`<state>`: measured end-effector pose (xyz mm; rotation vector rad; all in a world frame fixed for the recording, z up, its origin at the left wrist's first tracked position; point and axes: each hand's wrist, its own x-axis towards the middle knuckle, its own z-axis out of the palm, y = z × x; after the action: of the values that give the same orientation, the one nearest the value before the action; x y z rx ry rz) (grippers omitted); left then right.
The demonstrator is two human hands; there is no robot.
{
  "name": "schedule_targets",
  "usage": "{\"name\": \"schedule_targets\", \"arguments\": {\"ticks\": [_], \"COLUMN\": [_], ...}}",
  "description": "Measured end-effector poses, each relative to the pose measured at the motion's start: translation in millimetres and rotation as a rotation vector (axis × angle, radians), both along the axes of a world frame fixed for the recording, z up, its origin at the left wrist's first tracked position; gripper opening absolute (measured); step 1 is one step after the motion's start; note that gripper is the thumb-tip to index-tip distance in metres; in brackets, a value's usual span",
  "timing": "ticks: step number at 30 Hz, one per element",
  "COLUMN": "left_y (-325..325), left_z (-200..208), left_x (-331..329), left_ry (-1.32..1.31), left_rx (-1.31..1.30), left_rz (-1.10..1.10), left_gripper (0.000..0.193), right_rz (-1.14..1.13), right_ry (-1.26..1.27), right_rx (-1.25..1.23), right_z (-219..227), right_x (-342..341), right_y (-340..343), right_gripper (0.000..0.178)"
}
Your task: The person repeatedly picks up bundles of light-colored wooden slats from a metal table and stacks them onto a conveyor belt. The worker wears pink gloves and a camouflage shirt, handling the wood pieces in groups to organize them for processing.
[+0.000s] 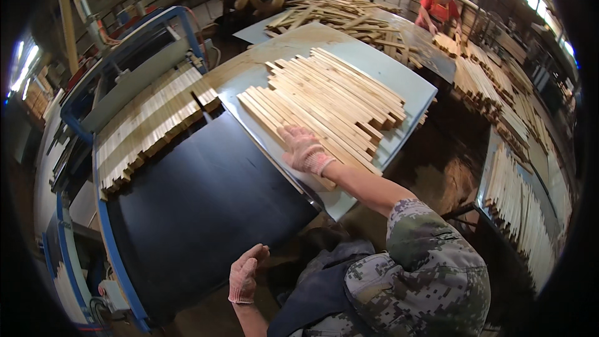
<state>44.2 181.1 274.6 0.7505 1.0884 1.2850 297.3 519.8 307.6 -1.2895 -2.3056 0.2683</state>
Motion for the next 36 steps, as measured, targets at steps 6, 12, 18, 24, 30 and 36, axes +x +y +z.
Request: {"name": "schedule_targets", "arguments": {"ticks": [6,12,18,24,30,36], "left_y": [56,154,263,344,363,375], "left_z": [-1,3,-23,-26,-87,-79], "left_x": [18,76,135,172,146,149], "left_ry": [-0.055,-0.087,0.378,0.998,0.364,0.466], "left_rx": [0.053,0.189,0.210,0.195,0.364,0.230], "left_rz": [-0.094,-0.024,0.116,0.246,0.305,0.295], "left_gripper": [0.073,0.072,0.092,0.096,0.083,0.071], "right_rz": [0.040,0.022,0.070,0.158,0.457,0.398], "right_ry": [0.793,0.452,0.259,0.250,0.325,0.697], "right_rx": [-0.917,-1.337,-1.127,-1.106,-0.815,-1.029], "right_z": [35,2,8,-4,-40,-66], "right_x": [118,253,237,216,210,234], "right_y": [-105,-120,-75,-7,15,6], "right_gripper": [0.047,0.041,0.042,0.042,0.036,0.036]}}
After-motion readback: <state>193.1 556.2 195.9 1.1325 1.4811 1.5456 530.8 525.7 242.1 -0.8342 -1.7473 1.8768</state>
